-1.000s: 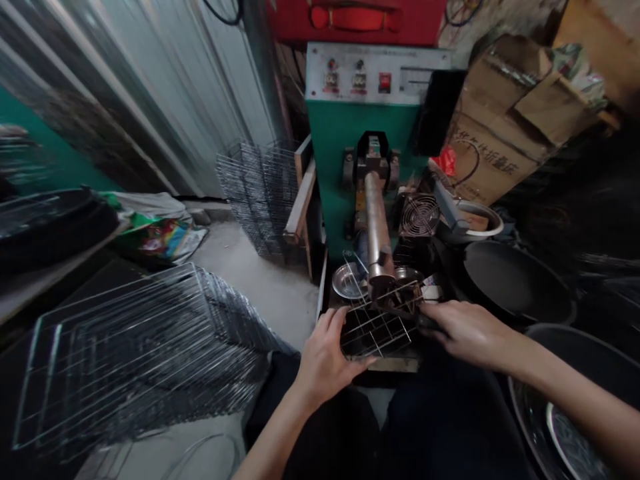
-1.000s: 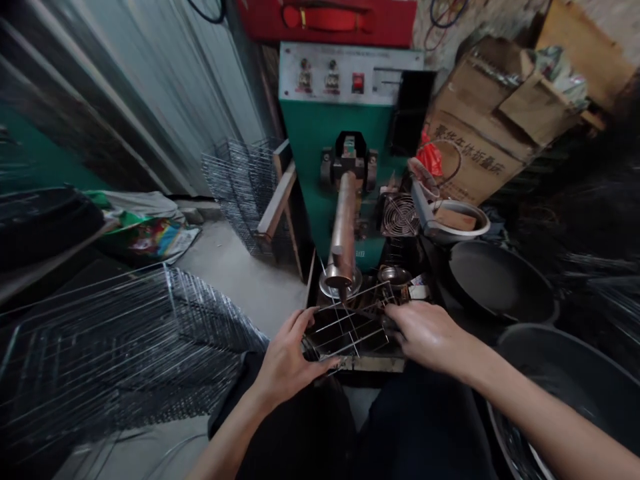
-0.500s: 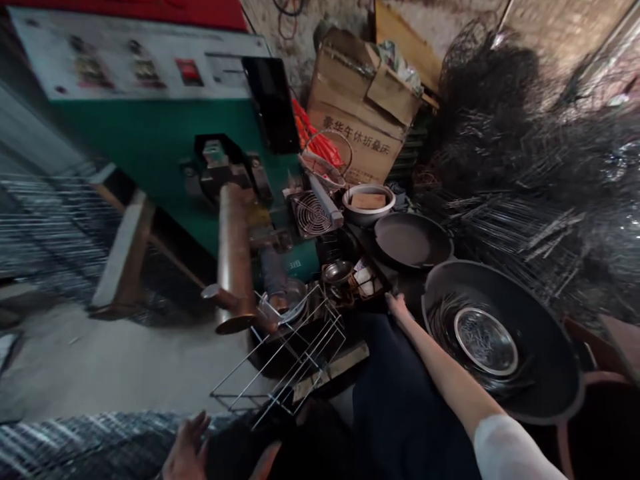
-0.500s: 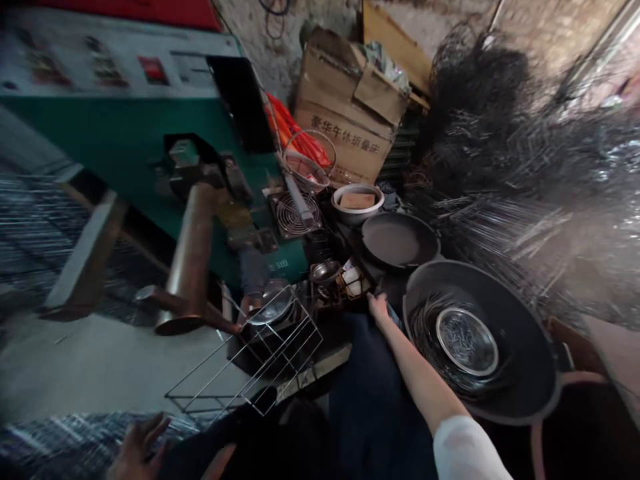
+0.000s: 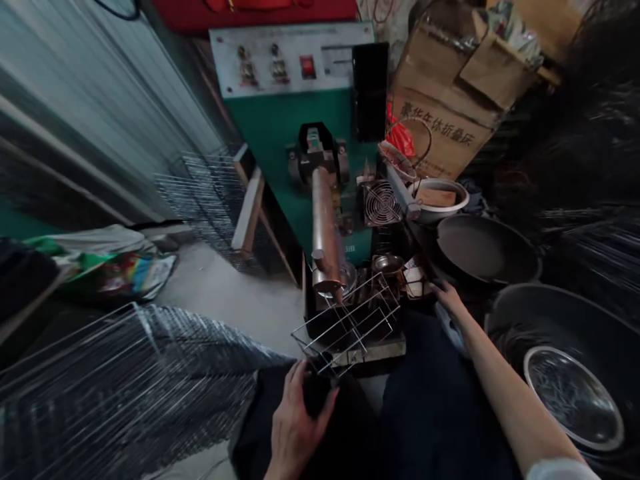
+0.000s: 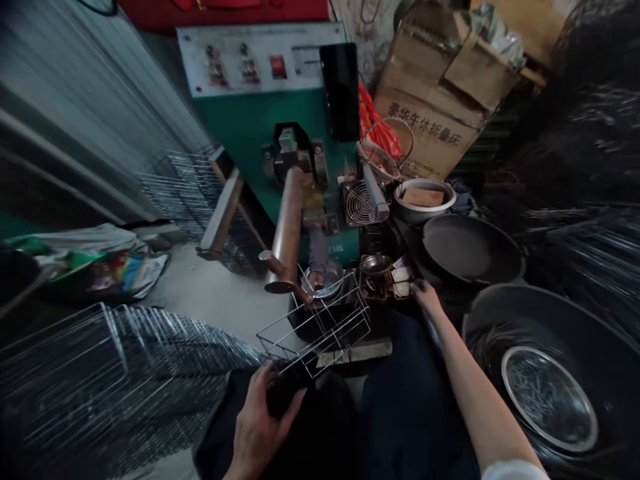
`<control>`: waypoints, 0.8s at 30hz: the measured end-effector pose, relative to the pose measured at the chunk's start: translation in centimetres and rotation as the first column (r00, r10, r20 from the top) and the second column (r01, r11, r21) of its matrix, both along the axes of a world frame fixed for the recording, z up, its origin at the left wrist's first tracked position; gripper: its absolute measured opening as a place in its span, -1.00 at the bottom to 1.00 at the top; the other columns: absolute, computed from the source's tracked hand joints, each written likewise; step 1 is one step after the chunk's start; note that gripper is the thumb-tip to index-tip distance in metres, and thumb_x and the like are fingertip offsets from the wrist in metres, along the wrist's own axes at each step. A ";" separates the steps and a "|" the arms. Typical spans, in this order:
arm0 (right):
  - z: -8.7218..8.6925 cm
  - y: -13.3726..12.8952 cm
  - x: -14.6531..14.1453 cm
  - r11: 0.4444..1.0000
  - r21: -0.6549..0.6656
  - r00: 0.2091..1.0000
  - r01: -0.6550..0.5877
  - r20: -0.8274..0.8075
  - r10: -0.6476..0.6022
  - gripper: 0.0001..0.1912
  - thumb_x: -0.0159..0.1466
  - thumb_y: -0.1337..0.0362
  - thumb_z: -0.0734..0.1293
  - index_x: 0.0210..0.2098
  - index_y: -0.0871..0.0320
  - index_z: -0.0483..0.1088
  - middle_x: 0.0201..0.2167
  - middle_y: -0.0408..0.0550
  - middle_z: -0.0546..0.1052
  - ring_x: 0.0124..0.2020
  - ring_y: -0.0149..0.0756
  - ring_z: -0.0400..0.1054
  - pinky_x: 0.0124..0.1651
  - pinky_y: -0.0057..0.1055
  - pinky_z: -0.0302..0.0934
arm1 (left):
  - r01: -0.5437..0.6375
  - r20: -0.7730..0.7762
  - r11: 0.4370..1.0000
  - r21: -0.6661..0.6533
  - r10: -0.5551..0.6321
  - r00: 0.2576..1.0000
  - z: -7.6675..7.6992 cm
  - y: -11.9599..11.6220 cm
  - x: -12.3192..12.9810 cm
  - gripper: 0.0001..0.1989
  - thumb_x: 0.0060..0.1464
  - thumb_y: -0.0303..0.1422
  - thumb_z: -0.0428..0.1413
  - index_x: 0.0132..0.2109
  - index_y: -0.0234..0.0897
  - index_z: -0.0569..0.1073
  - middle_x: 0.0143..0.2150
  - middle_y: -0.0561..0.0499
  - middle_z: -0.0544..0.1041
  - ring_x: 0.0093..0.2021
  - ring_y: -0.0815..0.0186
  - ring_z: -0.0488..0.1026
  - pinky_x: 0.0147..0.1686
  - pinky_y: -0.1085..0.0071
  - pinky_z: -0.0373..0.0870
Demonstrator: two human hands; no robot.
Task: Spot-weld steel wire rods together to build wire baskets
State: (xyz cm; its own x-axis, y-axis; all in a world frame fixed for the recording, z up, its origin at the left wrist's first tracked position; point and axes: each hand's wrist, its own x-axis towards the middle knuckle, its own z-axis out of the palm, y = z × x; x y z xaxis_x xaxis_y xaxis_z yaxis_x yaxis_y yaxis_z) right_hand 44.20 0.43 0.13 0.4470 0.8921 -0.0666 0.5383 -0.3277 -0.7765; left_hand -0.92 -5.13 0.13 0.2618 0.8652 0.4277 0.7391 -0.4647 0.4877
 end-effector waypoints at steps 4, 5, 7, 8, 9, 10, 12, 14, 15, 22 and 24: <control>2.8 2.5 -2.8 0.988 0.096 0.983 -0.121 -0.125 0.132 -0.37 0.34 -0.20 0.20 -0.02 0.20 0.57 -0.08 0.09 0.65 0.03 -0.02 0.48 0.17 -0.11 0.32 | 0.028 0.142 0.998 0.052 -0.035 0.989 1.3 -1.0 0.9 -0.58 0.25 -0.14 0.20 0.13 -0.26 0.37 -0.05 -0.15 0.56 -0.20 0.18 0.64 -0.23 0.28 0.68; 3.8 3.3 -3.6 0.978 0.128 0.967 -0.166 -0.173 0.187 -0.32 0.35 -0.24 0.17 -0.01 0.19 0.58 -0.05 0.08 0.65 0.05 -0.02 0.48 0.20 -0.12 0.30 | 0.029 0.183 0.998 0.051 -0.038 0.982 1.9 -1.5 1.4 -0.66 0.26 -0.17 0.20 0.06 -0.26 0.40 -0.11 -0.12 0.57 -0.24 0.20 0.63 -0.27 0.31 0.66; 5.7 4.4 -5.1 0.951 0.177 0.900 -0.255 -0.316 0.300 -0.22 0.36 -0.33 0.11 -0.01 0.19 0.59 -0.06 0.07 0.66 0.06 -0.02 0.50 0.24 -0.11 0.28 | 0.068 0.252 0.997 0.019 -0.071 0.965 3.0 -2.7 2.8 -0.80 0.28 -0.23 0.17 -0.05 -0.23 0.43 -0.21 -0.05 0.56 -0.31 0.25 0.60 -0.32 0.36 0.63; 6.4 4.8 -5.8 0.938 0.189 0.851 -0.291 -0.397 0.344 -0.18 0.35 -0.37 0.09 -0.02 0.20 0.60 -0.08 0.08 0.67 0.04 -0.02 0.51 0.25 -0.10 0.28 | 0.105 0.281 0.994 -0.008 -0.099 0.955 3.5 -3.2 3.6 -0.84 0.30 -0.25 0.15 -0.07 -0.22 0.44 -0.23 -0.05 0.56 -0.31 0.25 0.60 -0.32 0.36 0.63; 6.9 5.0 -6.4 0.929 0.191 0.801 -0.316 -0.471 0.369 -0.16 0.34 -0.39 0.10 -0.03 0.21 0.61 -0.10 0.09 0.67 0.03 -0.01 0.52 0.25 -0.09 0.28 | 0.146 0.303 0.989 -0.034 -0.129 0.944 3.8 -3.7 4.3 -0.84 0.31 -0.25 0.13 -0.05 -0.22 0.44 -0.21 -0.07 0.58 -0.26 0.22 0.62 -0.30 0.34 0.64; 7.1 5.0 -6.9 0.926 0.187 0.764 -0.329 -0.524 0.377 -0.16 0.32 -0.40 0.13 -0.05 0.21 0.62 -0.13 0.10 0.68 0.01 0.00 0.53 0.25 -0.08 0.29 | 0.183 0.319 0.982 -0.055 -0.156 0.935 4.0 -4.1 5.0 -0.80 0.31 -0.25 0.12 0.00 -0.23 0.45 -0.15 -0.11 0.60 -0.18 0.18 0.64 -0.24 0.30 0.66; 7.0 4.6 -7.5 0.928 0.184 0.733 -0.325 -0.571 0.370 -0.18 0.30 -0.40 0.17 -0.09 0.22 0.63 -0.15 0.10 0.69 0.01 0.01 0.54 0.25 -0.09 0.29 | 0.217 0.329 0.973 -0.077 -0.181 0.927 4.1 -4.3 5.9 -0.64 0.29 -0.21 0.14 0.14 -0.27 0.42 0.03 -0.23 0.60 0.03 0.06 0.62 -0.07 0.18 0.67; 6.3 3.6 -7.7 0.928 0.201 0.711 -0.313 -0.599 0.369 -0.20 0.30 -0.39 0.19 -0.07 0.21 0.63 -0.14 0.08 0.69 0.03 0.01 0.54 0.27 -0.10 0.29 | 0.211 0.325 0.974 -0.083 -0.174 0.929 3.7 -4.1 6.2 -0.52 0.27 -0.19 0.16 0.23 -0.32 0.37 0.15 -0.30 0.56 0.16 -0.02 0.56 0.05 0.07 0.62; 5.9 2.9 -7.7 0.929 0.211 0.701 -0.305 -0.611 0.369 -0.20 0.30 -0.39 0.20 -0.06 0.20 0.63 -0.12 0.07 0.69 0.04 0.00 0.54 0.27 -0.10 0.29 | 0.201 0.328 0.975 -0.091 -0.161 0.931 3.4 -3.8 6.2 -0.50 0.27 -0.18 0.15 0.25 -0.34 0.36 0.16 -0.32 0.55 0.19 -0.04 0.55 0.08 0.04 0.60; 4.4 -0.9 -7.9 0.944 0.214 0.705 -0.251 -0.628 0.329 -0.16 0.18 -0.47 0.26 -0.04 0.15 0.63 -0.03 0.07 0.67 0.16 0.05 0.48 0.35 -0.03 0.21 | 0.100 0.351 0.975 -0.200 -0.024 0.936 1.4 -3.5 8.6 -0.03 0.06 -0.05 0.30 0.44 -0.41 0.08 0.39 -0.45 0.32 0.41 -0.20 0.29 0.32 -0.15 0.34; 4.2 -1.3 -8.1 0.941 0.224 0.726 -0.254 -0.598 0.339 -0.13 0.15 -0.49 0.26 -0.03 0.13 0.63 0.00 0.06 0.66 0.20 0.06 0.45 0.37 -0.01 0.19 | 0.039 0.355 0.972 -0.232 0.047 0.934 1.3 -3.5 10.7 0.13 -0.01 -0.03 0.35 0.48 -0.42 -0.05 0.44 -0.49 0.21 0.46 -0.25 0.18 0.37 -0.18 0.25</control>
